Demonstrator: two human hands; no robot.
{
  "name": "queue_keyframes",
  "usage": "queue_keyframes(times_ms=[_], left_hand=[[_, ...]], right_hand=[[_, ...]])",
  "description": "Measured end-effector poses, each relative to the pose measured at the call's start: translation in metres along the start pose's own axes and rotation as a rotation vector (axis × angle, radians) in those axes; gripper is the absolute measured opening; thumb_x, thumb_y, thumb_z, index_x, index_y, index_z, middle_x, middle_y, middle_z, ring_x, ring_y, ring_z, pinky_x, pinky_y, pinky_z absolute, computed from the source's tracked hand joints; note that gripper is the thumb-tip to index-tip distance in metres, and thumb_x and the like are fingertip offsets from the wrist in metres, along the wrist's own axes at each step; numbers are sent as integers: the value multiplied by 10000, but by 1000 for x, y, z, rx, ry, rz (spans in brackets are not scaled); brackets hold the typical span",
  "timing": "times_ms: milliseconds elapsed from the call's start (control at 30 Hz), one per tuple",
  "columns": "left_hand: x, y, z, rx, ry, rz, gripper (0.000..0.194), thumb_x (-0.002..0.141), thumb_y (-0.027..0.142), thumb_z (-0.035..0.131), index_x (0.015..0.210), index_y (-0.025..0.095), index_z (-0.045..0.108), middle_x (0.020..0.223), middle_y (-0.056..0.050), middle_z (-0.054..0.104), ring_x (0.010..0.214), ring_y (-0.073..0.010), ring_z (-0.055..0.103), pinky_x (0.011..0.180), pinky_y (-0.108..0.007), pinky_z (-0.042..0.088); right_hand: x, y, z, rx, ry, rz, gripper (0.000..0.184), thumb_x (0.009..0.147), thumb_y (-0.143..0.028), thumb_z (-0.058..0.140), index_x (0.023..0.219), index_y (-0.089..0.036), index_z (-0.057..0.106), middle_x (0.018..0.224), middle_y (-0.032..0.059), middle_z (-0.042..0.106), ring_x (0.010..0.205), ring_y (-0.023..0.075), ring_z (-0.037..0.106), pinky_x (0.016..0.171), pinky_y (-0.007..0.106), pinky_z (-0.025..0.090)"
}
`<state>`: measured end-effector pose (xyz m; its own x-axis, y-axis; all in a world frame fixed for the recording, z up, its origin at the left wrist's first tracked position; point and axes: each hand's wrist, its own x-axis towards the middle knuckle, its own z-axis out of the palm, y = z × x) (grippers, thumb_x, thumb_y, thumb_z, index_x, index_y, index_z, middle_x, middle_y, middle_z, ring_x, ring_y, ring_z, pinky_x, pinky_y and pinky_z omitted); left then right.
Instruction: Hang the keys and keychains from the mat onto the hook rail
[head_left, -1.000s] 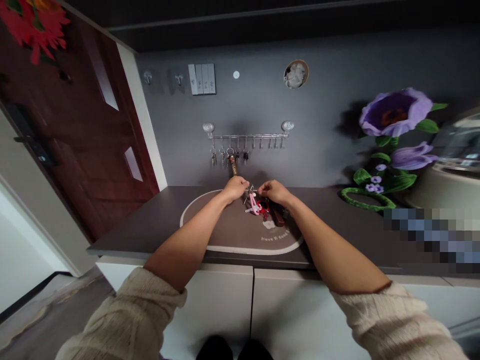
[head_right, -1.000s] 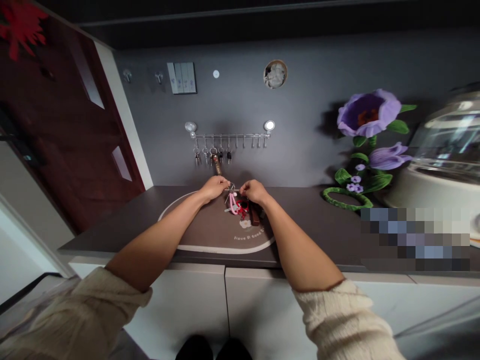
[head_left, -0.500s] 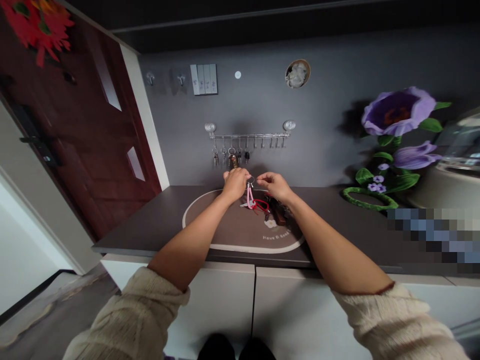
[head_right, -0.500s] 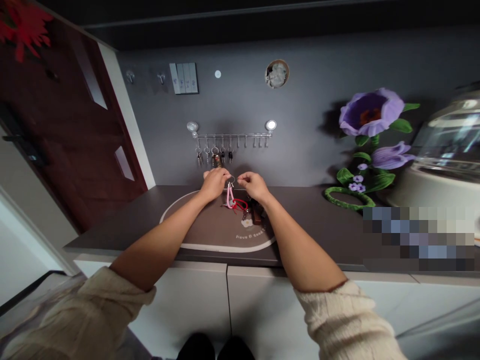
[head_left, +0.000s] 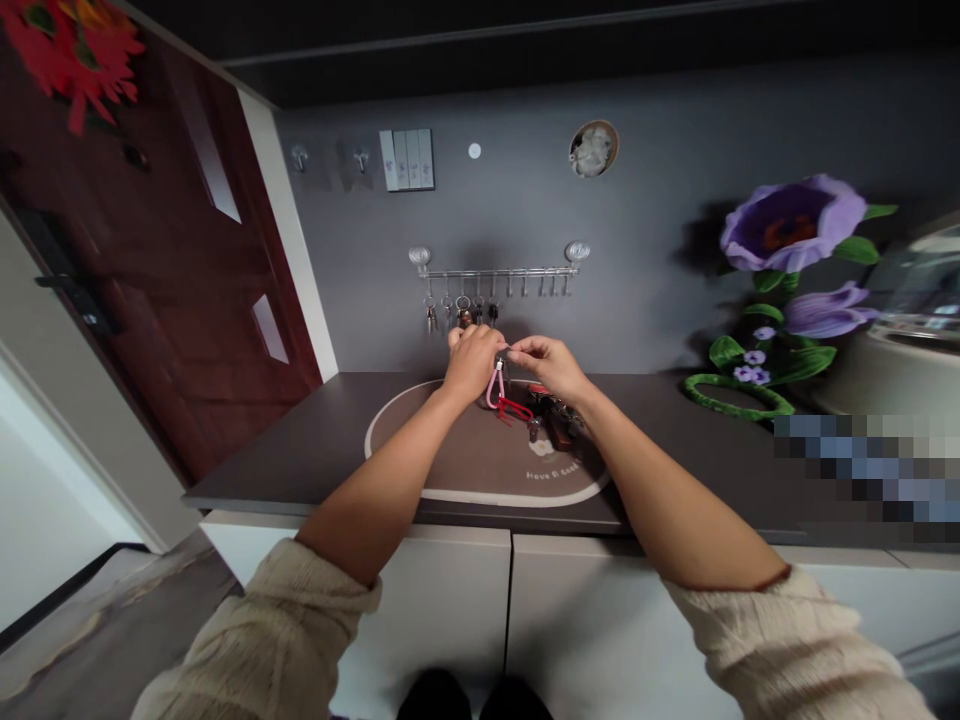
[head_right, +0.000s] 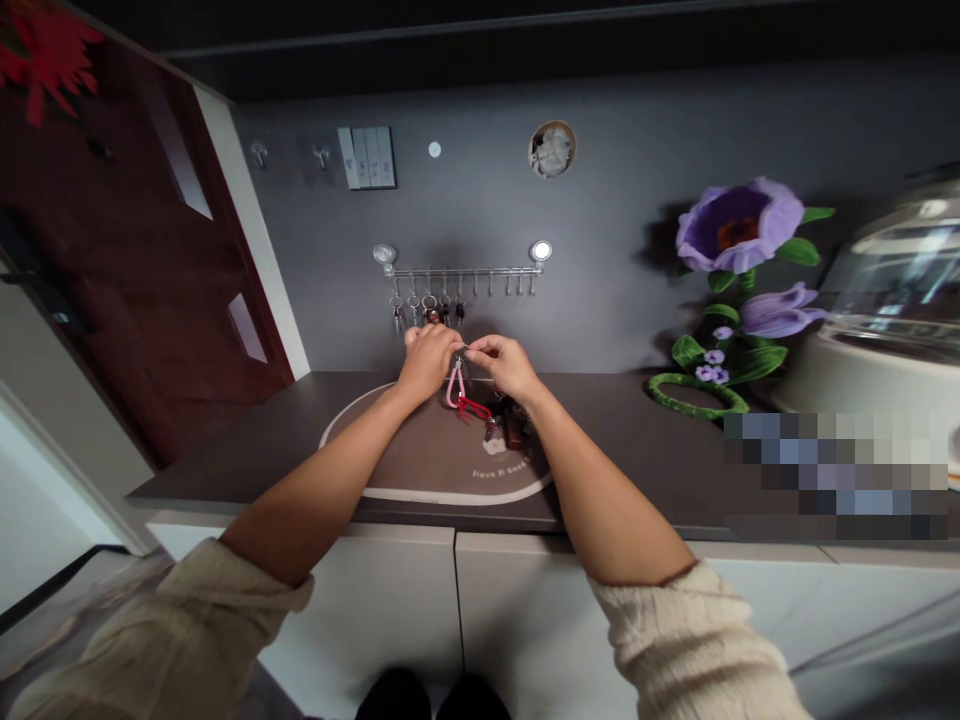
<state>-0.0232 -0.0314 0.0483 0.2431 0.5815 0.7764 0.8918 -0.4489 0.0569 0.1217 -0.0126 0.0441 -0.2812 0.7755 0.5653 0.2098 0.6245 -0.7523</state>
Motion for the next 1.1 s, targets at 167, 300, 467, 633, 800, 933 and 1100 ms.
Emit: queue_keyframes(times_ms=[167,300,467,633,800,933,1100], left_hand=[[1,2,-5,-22,22,9,234,836,267,320,820,203,544,861,-45,542,889,-185,423,804,-338,225],[2,3,-7,-18,55,7,232,836,260,321,818,201,544,858,-43,543,881,-181,425,810,-333,228],[3,4,-9,-20,100,2,233,835,272,325,806,203,546,849,-37,548,861,-173,433,803,-322,241],[4,3,-9,-91,134,-43,239,833,291,332,809,200,552,853,-35,557,867,-167,442,810,-310,254],[8,-1,-6,-226,133,-94,210,824,281,363,811,190,552,869,-28,575,865,-149,466,779,-280,296],[10,-6,-4,-336,164,-100,201,815,267,378,794,175,557,849,-33,581,834,-135,482,751,-257,327],[10,-9,-4,-433,196,-108,183,797,263,409,780,167,563,831,-35,582,818,-128,491,746,-249,349]], right_hand=[[1,-1,-1,-3,12,-3,297,616,-408,591,720,-130,566,635,-6,538,574,74,433,596,232,367],[1,-3,-1,8,5,-10,295,624,-415,582,716,-135,554,623,-13,525,564,72,426,588,233,368],[2,-7,0,32,27,-43,269,639,-394,575,721,-141,530,640,-11,517,573,72,440,587,230,388],[4,-11,1,46,43,-61,255,655,-392,559,717,-153,499,639,-15,504,570,72,449,588,230,406],[8,-10,3,79,52,-48,254,658,-395,556,713,-155,490,633,-17,501,570,74,462,581,230,420],[12,-12,3,89,45,-33,258,655,-398,559,708,-155,491,637,-11,502,579,78,472,568,225,427],[16,-17,0,74,53,-21,260,655,-394,561,708,-147,502,637,-4,507,585,82,477,553,222,427]])
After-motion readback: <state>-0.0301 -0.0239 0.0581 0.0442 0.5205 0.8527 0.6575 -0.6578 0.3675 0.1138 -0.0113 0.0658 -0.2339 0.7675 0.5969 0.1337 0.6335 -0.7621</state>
